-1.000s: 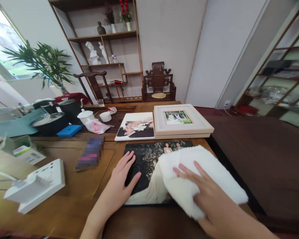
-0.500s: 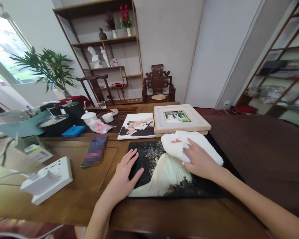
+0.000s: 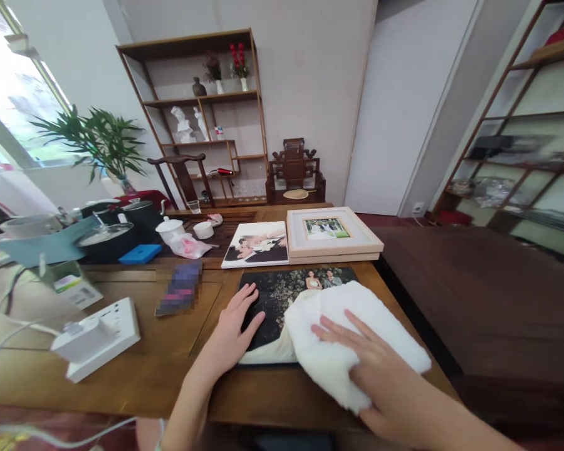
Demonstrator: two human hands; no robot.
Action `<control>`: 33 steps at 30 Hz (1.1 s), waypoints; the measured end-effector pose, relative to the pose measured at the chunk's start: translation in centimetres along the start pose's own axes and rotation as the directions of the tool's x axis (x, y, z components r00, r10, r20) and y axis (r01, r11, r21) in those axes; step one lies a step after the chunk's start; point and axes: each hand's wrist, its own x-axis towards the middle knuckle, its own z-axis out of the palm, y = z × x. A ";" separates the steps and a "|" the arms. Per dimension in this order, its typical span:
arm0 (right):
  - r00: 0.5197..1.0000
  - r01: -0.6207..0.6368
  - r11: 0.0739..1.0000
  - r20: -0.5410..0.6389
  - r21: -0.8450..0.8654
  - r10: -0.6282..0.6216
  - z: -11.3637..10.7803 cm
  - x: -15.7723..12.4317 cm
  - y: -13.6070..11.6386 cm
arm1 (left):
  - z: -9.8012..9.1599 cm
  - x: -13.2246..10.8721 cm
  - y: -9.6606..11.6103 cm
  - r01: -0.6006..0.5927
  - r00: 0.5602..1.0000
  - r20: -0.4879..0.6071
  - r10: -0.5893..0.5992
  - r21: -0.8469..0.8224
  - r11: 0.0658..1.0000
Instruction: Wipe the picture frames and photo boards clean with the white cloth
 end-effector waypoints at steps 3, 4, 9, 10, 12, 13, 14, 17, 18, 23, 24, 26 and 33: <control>0.997 -0.060 0.998 -0.057 -0.026 0.059 -0.9 1.3 2.2 | 0.0 -0.1 -0.2 -0.038 0.999 -0.014 0.038 -0.009 0.999; 0.994 -0.081 0.996 -0.078 -0.045 0.078 -1.1 2.0 3.1 | 0.0 -0.2 -0.2 -0.050 0.999 -0.019 0.050 -0.013 0.999; 0.979 -0.153 0.975 -0.157 -0.160 0.128 -1.2 6.1 6.6 | 0.0 -0.3 -0.3 -0.070 0.997 -0.047 0.069 -0.023 0.997; 0.976 -0.168 0.971 -0.167 -0.170 0.139 -1.1 6.6 6.9 | 0.0 -0.4 -0.2 -0.068 0.997 -0.050 0.066 -0.022 0.997; 0.972 -0.185 0.967 -0.179 -0.177 0.153 -0.7 7.1 6.7 | 0.0 -0.4 -0.1 -0.066 0.996 -0.057 0.064 -0.020 0.998; 0.972 -0.186 0.966 -0.178 -0.179 0.154 -0.5 6.9 6.4 | 0.1 -0.4 0.0 -0.065 0.996 -0.061 0.064 -0.020 0.998; 0.973 -0.183 0.966 -0.175 -0.181 0.151 -0.3 6.6 6.0 | 0.1 -0.4 0.0 -0.065 0.996 -0.066 0.064 -0.020 0.998; 0.979 -0.160 0.971 -0.158 -0.177 0.132 0.0 4.6 4.0 | 0.1 -0.4 0.1 -0.059 0.996 -0.070 0.057 -0.021 0.998; 0.981 -0.149 0.974 -0.151 -0.171 0.123 0.1 3.7 3.2 | 0.1 -0.4 0.0 -0.056 0.996 -0.070 0.054 -0.022 0.998; 0.997 -0.034 0.993 -0.074 -0.116 0.026 -0.3 0.0 0.3 | 0.1 -0.4 -0.2 -0.075 0.994 -0.077 0.073 -0.033 0.997; 0.998 -0.021 0.994 -0.069 -0.107 0.013 -0.6 -0.1 0.3 | 0.1 -0.4 -0.2 -0.083 0.994 -0.078 0.080 -0.034 0.996; 0.996 -0.016 0.994 -0.085 -0.109 0.007 -1.1 0.4 1.1 | 0.0 -0.5 -0.1 -0.091 0.993 -0.076 0.088 -0.033 0.995; 0.990 -0.094 0.971 -0.126 -0.220 0.067 -1.5 7.0 5.9 | -0.2 -0.6 0.2 -0.081 0.995 -0.060 0.079 -0.026 0.996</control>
